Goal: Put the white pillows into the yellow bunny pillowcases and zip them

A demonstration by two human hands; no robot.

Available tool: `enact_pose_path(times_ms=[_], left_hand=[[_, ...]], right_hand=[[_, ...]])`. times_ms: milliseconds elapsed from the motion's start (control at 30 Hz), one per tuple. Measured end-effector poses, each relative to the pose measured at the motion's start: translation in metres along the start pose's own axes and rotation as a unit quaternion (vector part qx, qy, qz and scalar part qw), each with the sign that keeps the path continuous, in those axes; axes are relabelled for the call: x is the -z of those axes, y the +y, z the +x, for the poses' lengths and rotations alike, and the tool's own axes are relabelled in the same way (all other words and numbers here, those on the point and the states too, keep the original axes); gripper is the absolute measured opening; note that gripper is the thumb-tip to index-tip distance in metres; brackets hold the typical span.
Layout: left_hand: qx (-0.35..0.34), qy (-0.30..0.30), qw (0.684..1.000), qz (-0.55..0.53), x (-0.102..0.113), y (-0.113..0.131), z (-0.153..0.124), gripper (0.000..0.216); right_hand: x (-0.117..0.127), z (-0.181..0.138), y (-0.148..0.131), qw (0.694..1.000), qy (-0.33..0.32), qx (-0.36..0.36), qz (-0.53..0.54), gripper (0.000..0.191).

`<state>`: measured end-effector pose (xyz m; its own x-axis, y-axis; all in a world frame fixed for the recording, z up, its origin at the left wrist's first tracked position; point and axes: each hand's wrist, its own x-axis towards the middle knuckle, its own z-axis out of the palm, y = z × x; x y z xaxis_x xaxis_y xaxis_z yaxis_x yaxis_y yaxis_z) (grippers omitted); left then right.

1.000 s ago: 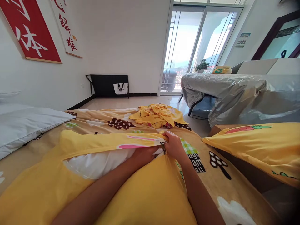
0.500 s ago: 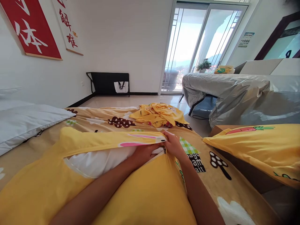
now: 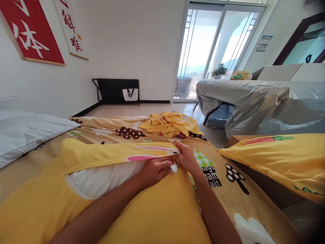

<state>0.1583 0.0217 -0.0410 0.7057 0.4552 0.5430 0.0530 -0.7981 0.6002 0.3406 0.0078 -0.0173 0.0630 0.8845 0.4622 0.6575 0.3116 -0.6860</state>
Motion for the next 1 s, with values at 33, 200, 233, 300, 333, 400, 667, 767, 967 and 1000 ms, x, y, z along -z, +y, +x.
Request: enact_pose_path(times_ms=[33,200,233,300,333,400,667,767,967,1000], left_hand=[[-0.038,0.009,0.999,0.019,-0.002,0.001,0.0,0.026],[-0.031,0.04,0.998,0.044,-0.007,0.004,0.005,0.024],[-0.015,0.043,0.997,0.055,-0.007,0.003,0.006,0.024],[-0.001,0.048,0.995,0.09,-0.008,0.003,0.008,0.024],[0.001,0.046,0.993,0.109,-0.009,0.003,0.008,0.024],[0.006,0.035,0.989,0.143,-0.01,0.002,0.008,0.024],[0.085,0.019,0.981,0.171,-0.011,-0.003,0.01,0.028],[0.091,0.033,0.99,0.106,-0.011,-0.009,0.013,0.033],[0.13,0.049,0.987,0.084,-0.015,-0.017,0.023,0.037],[0.136,0.051,0.985,0.095,-0.015,-0.016,0.023,0.037]], right_hand=[[0.0,0.0,0.0,1.0,-0.003,-0.004,0.018,0.017],[-0.005,0.001,0.001,0.986,-0.023,-0.023,0.163,0.016],[-0.006,0.001,0.001,0.98,-0.025,-0.034,0.196,0.017],[-0.008,0.001,0.0,0.967,-0.027,-0.05,0.25,0.02],[-0.008,0.001,-0.001,0.962,-0.026,-0.053,0.266,0.022],[-0.008,0.001,-0.003,0.961,-0.021,-0.052,0.27,0.025],[-0.007,-0.001,-0.008,0.96,-0.015,-0.054,0.275,0.023],[-0.009,-0.001,-0.006,0.952,-0.02,-0.068,0.298,0.026],[-0.012,0.001,0.002,0.938,0.0,-0.088,0.336,0.03],[-0.012,0.001,0.003,0.94,0.002,-0.085,0.331,0.031]])
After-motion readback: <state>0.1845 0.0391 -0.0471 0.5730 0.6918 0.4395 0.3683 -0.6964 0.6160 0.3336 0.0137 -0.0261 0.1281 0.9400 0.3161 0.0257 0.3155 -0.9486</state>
